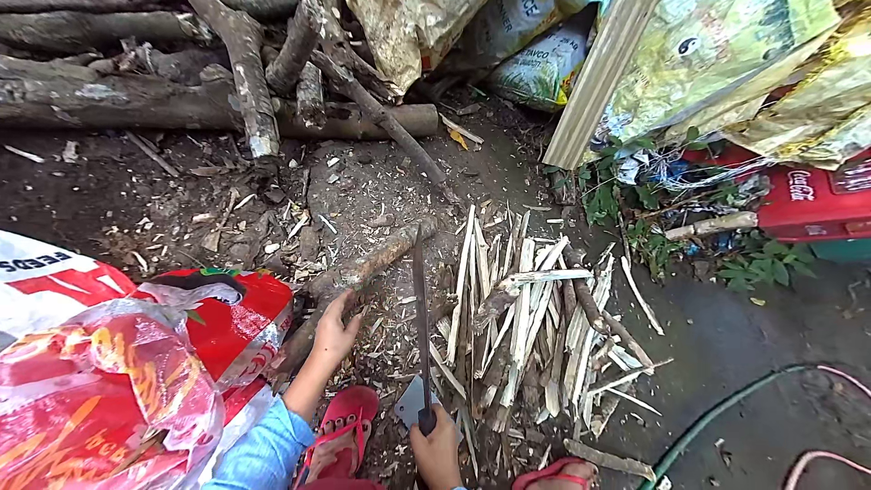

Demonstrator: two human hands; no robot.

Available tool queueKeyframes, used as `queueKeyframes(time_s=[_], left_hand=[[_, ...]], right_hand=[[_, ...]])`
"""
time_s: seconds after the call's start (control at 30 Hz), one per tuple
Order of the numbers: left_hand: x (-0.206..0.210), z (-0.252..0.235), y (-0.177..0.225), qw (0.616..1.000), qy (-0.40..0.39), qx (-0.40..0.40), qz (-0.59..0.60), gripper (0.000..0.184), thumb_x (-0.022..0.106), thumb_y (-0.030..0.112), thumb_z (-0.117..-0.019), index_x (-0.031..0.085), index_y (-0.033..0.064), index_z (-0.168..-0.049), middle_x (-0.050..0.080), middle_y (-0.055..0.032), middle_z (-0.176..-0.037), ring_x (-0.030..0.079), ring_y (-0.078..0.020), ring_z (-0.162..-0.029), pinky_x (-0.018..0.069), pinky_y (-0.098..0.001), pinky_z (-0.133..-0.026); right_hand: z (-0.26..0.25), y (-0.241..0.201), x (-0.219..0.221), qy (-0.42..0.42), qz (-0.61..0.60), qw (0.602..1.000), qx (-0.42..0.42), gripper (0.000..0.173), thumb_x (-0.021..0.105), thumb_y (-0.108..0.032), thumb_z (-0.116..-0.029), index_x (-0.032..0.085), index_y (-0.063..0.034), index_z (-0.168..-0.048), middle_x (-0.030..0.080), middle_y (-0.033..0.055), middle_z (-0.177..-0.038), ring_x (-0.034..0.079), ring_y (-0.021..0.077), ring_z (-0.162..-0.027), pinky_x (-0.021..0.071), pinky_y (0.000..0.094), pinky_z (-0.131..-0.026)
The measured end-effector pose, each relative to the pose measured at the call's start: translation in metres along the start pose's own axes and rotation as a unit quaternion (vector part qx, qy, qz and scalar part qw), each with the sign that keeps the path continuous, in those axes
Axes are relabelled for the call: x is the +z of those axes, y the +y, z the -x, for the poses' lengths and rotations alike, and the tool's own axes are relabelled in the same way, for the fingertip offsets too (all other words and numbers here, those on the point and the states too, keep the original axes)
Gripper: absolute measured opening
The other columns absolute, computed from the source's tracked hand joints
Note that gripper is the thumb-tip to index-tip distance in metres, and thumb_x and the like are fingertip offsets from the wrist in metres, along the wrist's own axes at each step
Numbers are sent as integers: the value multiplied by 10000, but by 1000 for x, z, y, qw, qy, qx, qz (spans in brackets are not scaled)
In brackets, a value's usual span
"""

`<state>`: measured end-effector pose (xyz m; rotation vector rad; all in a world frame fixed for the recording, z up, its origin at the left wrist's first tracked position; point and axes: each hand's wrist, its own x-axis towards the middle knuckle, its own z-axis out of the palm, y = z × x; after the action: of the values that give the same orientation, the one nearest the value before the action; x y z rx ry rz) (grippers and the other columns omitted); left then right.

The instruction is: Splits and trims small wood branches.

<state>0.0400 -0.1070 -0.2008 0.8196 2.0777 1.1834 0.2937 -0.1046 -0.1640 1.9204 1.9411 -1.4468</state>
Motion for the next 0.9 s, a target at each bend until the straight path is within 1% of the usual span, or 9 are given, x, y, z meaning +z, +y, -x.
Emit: queueKeyframes(time_s=[0.13, 0.3, 0.33, 0.43, 0.47, 0.6, 0.7, 0.8, 0.9], left_hand=[[3, 4, -5, 1000, -6, -11, -10, 504, 601, 1, -976, 474, -101, -1453, 556, -293, -1430, 576, -353, -1328, 456, -420, -1134], [3, 5, -3, 1000, -5, -5, -13, 472, 595, -3, -979, 500, -101, -1431, 575, -295, -1404, 584, -363, -1312, 461, -425, -1124], [3, 5, -4, 1000, -6, -6, -14, 469, 594, -1, -979, 502, -102, -1428, 574, -297, -1402, 586, -364, -1310, 462, -425, -1123], [5, 3, -6, 999, -26, -20, -25, 472, 599, 18, -988, 498, -93, -1435, 572, -288, -1408, 587, -355, -1306, 468, -427, -1115], [6, 2, -5, 999, -29, -23, -25, 469, 601, 18, -989, 500, -90, -1435, 572, -285, -1410, 588, -352, -1305, 470, -424, -1112], [5, 5, 0, 999, -38, -20, -26, 456, 589, 11, -992, 507, -89, -1429, 580, -282, -1399, 598, -351, -1293, 476, -419, -1106], [8, -6, 2, 991, -92, -44, -86, 397, 571, 52, -1023, 541, -85, -1395, 628, -264, -1320, 643, -339, -1208, 500, -428, -1069], [24, -24, 4, 957, -195, -103, -189, 397, 583, 157, -1040, 563, -66, -1367, 627, -265, -1314, 617, -380, -1243, 455, -518, -1109], [49, -32, 5, 910, -261, -116, -300, 458, 601, 157, -1023, 518, -18, -1439, 548, -273, -1440, 556, -445, -1324, 451, -602, -1094]], right_hand=[[-8, 4, 8, -61, 39, 995, 65, 420, 686, -102, -900, 606, 67, -1276, 694, 233, -947, 684, 350, -869, 546, 529, -830], [-3, 6, 9, -38, 0, 999, 38, 388, 691, -88, -878, 615, 82, -1219, 671, 200, -835, 665, 307, -740, 553, 501, -734], [-3, 7, 12, -32, 11, 998, 46, 404, 695, -93, -884, 613, 84, -1238, 676, 217, -859, 669, 327, -775, 547, 514, -757], [-17, 14, 15, -85, 78, 987, 115, 475, 698, -168, -929, 584, 39, -1341, 710, 252, -1066, 697, 383, -1019, 535, 557, -927], [-21, 17, 15, -98, 84, 984, 124, 485, 698, -175, -930, 579, 33, -1352, 710, 251, -1091, 697, 383, -1041, 533, 559, -941], [-13, 28, 10, -69, 22, 994, 84, 384, 715, -110, -885, 621, 71, -1210, 684, 220, -900, 687, 329, -806, 562, 521, -785], [-2, 28, -3, -39, -35, 998, 46, 339, 712, -68, -838, 628, 75, -1133, 640, 152, -757, 633, 246, -637, 554, 458, -657], [11, 12, -34, -32, -50, 997, 48, 355, 711, -64, -825, 635, 68, -1146, 649, 138, -738, 638, 228, -593, 567, 444, -625], [32, -4, -78, -7, -37, 999, 39, 396, 724, -55, -808, 635, 84, -1168, 664, 149, -760, 648, 230, -607, 572, 444, -636]])
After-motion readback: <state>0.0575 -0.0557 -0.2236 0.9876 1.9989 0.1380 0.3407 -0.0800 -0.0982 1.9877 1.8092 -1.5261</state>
